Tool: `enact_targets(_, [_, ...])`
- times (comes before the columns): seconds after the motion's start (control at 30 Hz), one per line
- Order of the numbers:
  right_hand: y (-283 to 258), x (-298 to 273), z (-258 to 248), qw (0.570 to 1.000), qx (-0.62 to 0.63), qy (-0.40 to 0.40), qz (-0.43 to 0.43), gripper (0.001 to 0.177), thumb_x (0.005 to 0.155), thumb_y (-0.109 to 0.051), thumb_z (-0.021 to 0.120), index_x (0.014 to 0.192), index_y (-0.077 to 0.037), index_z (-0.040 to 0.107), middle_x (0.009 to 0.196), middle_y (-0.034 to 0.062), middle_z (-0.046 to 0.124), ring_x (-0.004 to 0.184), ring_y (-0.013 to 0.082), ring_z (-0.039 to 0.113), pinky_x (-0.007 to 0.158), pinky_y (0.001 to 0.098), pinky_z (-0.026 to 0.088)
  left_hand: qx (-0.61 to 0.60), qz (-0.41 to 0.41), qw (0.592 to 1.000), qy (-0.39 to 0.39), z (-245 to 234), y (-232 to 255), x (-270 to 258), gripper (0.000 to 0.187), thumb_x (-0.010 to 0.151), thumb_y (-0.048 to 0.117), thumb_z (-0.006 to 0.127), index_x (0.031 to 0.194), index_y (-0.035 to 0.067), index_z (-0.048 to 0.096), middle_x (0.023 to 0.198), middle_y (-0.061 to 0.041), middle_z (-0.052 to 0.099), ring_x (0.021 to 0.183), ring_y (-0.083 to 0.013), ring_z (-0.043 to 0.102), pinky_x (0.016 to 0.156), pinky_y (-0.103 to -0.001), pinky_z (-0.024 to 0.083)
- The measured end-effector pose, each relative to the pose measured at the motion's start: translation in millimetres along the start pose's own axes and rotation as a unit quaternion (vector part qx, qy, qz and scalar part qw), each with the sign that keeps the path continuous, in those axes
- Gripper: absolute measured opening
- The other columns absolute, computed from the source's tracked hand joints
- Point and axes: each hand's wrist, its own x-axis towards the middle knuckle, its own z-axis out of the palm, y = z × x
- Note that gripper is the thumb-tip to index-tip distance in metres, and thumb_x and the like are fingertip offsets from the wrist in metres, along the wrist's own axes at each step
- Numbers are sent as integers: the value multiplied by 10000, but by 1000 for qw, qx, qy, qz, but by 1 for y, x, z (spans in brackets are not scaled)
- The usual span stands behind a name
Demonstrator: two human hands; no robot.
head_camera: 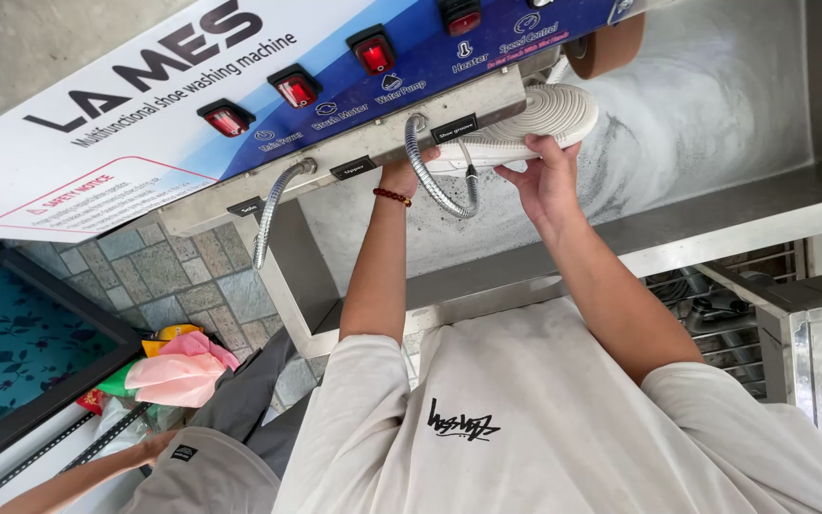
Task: Washing a white sneaker using a specialized shoe washing machine.
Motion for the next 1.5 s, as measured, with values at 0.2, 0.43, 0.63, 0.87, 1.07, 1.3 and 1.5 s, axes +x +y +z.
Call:
enact_targets(0.2, [-1,-11,-15,998,0,-60,11,675,838,-177,652,1450,-178,369,1411,160,535,1302,354,569,1076,641,481,103,19,995,-4,23,27,-41,901,609,124,978,1367,-132,564,1259,-295,693,1131,-345,700,1051,-407,582])
enact_targets(0.43, [-10,-20,-27,996,-9,-93,-1,658,828,-173,653,1424,-148,376,1394,155,549,1326,375,565,1118,644,488,172,148,974,-5,48,46,-85,931,487,102,1000,1302,-57,579,1223,-186,681,1132,-273,696,1024,-405,583])
enact_targets(0.63, [-3,-17,-75,980,59,-161,98,716,782,-149,638,1454,31,469,1425,214,580,1357,413,554,1157,612,448,262,312,904,-132,73,71,-145,942,547,66,1016,1354,47,532,1371,-95,615,1282,-259,616,1131,-401,518])
enact_targets(0.87, [-2,-12,-69,987,85,-123,53,696,774,-124,615,1431,38,457,1421,212,563,1373,429,540,1179,649,442,222,207,949,-85,61,38,-105,895,580,79,1000,1341,43,531,1335,-87,628,1240,-239,647,1061,-391,558])
enact_targets(1.07, [-16,-11,-34,994,51,-93,14,714,827,-135,623,1475,1,356,1451,249,506,1366,460,546,1132,661,470,128,129,982,-53,77,48,-80,643,658,206,957,1188,-29,679,1078,-130,774,1015,-271,763,949,-413,644])
enact_targets(1.3, [-31,-5,-18,998,-13,-65,-22,750,861,-187,675,1479,-146,252,1459,214,458,1338,407,560,1079,672,549,261,-13,965,5,52,-2,-15,681,773,508,858,1148,-54,773,1215,-218,737,1244,-340,672,1119,-456,487])
enact_targets(1.5, [-35,-2,-15,999,-13,-45,-13,706,878,-158,655,1464,-189,262,1469,171,448,1339,374,556,1042,672,508,85,0,996,-20,52,-9,-6,732,688,419,921,1185,-74,707,1357,-274,643,1371,-371,521,1188,-488,298])
